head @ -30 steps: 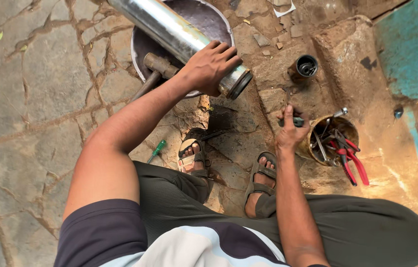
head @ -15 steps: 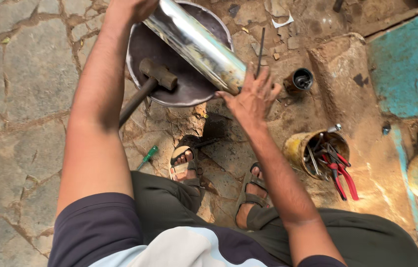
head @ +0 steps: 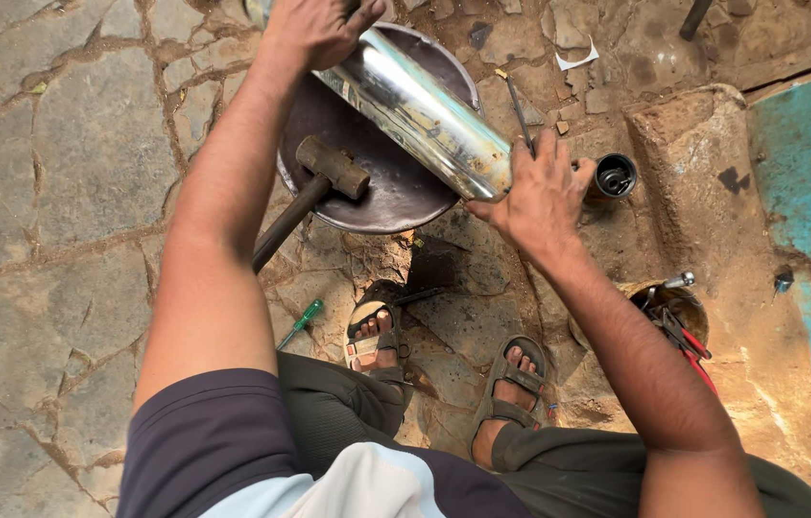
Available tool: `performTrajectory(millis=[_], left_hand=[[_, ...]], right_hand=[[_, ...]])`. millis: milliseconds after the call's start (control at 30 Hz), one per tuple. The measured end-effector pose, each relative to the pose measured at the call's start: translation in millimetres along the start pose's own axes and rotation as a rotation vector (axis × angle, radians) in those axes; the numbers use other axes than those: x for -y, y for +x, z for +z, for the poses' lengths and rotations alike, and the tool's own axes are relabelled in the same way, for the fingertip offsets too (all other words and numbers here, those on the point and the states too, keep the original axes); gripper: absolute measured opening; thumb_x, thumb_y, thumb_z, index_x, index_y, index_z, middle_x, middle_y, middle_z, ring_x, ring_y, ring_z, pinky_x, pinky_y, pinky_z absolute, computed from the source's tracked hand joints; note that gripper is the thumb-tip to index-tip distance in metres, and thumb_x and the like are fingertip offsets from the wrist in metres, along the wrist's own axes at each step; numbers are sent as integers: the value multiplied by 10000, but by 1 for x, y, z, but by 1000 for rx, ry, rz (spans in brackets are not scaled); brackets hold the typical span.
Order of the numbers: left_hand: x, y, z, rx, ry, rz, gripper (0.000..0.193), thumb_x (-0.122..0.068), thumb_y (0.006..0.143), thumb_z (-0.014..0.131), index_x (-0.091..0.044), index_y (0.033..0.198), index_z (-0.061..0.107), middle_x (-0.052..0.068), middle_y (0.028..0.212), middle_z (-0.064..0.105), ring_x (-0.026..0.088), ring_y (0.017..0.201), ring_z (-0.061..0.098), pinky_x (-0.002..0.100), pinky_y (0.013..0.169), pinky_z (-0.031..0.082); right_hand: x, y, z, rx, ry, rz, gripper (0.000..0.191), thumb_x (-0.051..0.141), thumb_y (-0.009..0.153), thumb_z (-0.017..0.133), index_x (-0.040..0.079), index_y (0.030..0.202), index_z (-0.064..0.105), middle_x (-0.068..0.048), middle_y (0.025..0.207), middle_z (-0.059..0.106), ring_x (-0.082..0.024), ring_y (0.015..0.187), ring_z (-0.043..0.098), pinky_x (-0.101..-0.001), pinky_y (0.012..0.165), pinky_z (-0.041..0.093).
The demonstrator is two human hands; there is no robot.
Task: The person sits on the ground and uses a screwdriver and hammer to disassemble a metal cylinder. They remove a circular component and then reassemble the cylinder by hammering parts back into place.
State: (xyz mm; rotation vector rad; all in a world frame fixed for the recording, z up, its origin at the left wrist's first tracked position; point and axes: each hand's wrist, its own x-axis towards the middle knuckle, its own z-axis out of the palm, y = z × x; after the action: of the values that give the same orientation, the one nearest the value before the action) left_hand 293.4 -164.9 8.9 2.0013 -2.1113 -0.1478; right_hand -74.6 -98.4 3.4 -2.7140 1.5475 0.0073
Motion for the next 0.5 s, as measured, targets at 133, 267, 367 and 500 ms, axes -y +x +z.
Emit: performTrajectory(millis=[133,267,367,500], left_hand=[[17,-30,-2,10,98,88,704,-702,1130,445,-56,1219,711,205,1180,715,362,1183,632,514,1060,482],[37,-88,-30,205,8,45,976,-729,755,780,-92,1458,550,227,1291,630,404,1208,560,527,1023,433],[57,-142,-54,103,84,100,1021,-406,565,949,-101,1463,572,200,1369,633,391,1274,583,504,1075,469],[56,-152,-46,58,300,10,1085,-296,423,1008,-60,1394,586,220,1213,675,394,1196,613,465,1137,451]], right_hand=[[-17,16,1,-161,-10,-51,1112,769,448,866,50,1276,680,-231,1301,501,-349,1205,452,-564,936,342],[-43,33,0,-263,-135,23,954,606,566,969,65,1293,672,-235,1372,511,-343,1261,455,-574,1012,356],[-24,17,1,-552,-24,53,609,483,940,918,81,1312,651,-194,1392,506,-309,1281,467,-563,1054,371],[89,-56,32,-529,451,-445,376,2,980,496,94,1329,602,-114,1257,643,-265,1136,603,-470,1049,449]])
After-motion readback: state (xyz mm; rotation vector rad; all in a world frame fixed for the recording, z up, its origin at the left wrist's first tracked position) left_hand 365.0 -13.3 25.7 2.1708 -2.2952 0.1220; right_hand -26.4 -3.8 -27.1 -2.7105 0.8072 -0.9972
